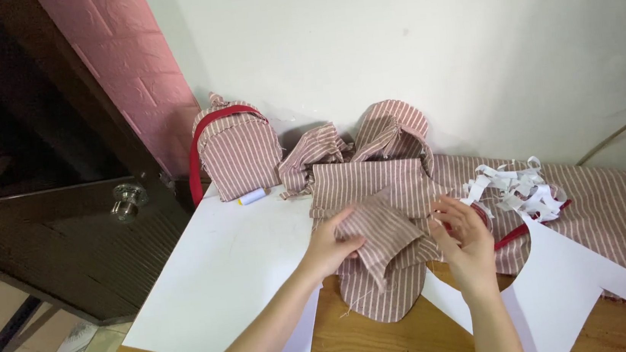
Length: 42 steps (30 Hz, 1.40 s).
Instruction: Preparing and aligning striped fabric pieces on a workshop table for a sewing project, including folding and smoothing the material.
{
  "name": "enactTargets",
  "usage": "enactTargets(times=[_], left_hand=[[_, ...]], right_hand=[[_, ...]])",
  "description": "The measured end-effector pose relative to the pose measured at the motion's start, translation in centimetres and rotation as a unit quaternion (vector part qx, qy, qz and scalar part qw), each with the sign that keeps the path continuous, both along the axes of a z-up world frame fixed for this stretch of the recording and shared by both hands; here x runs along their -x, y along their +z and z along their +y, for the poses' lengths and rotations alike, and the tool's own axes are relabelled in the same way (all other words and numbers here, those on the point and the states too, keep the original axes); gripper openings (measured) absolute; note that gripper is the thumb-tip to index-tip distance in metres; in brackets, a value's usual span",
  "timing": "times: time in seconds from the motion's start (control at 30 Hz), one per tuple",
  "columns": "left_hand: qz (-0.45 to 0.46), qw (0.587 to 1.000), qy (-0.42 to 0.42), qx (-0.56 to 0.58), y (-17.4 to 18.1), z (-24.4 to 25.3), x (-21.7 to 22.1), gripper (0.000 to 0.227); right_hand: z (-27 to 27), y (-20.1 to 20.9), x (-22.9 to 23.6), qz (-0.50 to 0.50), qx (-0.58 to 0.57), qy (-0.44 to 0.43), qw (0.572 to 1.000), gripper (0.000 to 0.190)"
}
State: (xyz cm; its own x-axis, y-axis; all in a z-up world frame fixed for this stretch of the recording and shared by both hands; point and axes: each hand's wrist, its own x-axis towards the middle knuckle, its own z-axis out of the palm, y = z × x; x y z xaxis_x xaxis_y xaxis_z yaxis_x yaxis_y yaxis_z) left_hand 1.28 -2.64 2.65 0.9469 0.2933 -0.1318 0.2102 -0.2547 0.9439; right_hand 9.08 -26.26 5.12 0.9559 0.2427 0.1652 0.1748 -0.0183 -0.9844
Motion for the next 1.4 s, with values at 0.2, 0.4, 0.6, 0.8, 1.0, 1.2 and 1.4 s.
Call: enactTargets(times=[0.2, 0.4, 0.6, 0.8, 1.0, 1.2, 1.4], left_hand=[[0.032, 0.994, 0.054, 0.085, -1.0, -0.3, 1.4, 0.089], [0.025, 0.985, 0.077, 0.152, -0.6, 0.3, 1.3, 0.095], [0.095, 0.977, 0.127, 0.145, 2.6, -3.8, 3.6, 0.113], [-0.028, 0.942, 0.156, 0.296, -0.3, -4.4, 3.6, 0.115], [0.068, 0.979, 0.091, 0.167, 1.3, -3.0, 3.3, 0.096], [0.011, 0.991, 0.029, -0.129, -0.1, 3.5, -1.3, 0.049], [-0.113, 0.975, 0.085, -0.171, -2.2, 5.3, -1.7, 0.022]], right_hand=[[0.3, -1.8, -0.8, -0.025, 0.056, -0.005, 0.998, 0.031], [0.4, -3.4, -1.4, -0.070, 0.113, -0.010, 0.991, 0.025], [0.6, -3.8, -1.3, -0.090, 0.131, 0.001, 0.987, 0.027], [1.0, -4.8, -1.4, -0.135, 0.188, 0.036, 0.972, 0.028], [1.1, -5.8, -2.0, -0.166, 0.224, 0.034, 0.960, 0.031], [1.3, -6.6, -2.5, -0.211, 0.231, 0.007, 0.950, 0.030], [1.9, -7.3, -2.3, -0.265, 0.245, -0.029, 0.932, 0.027]])
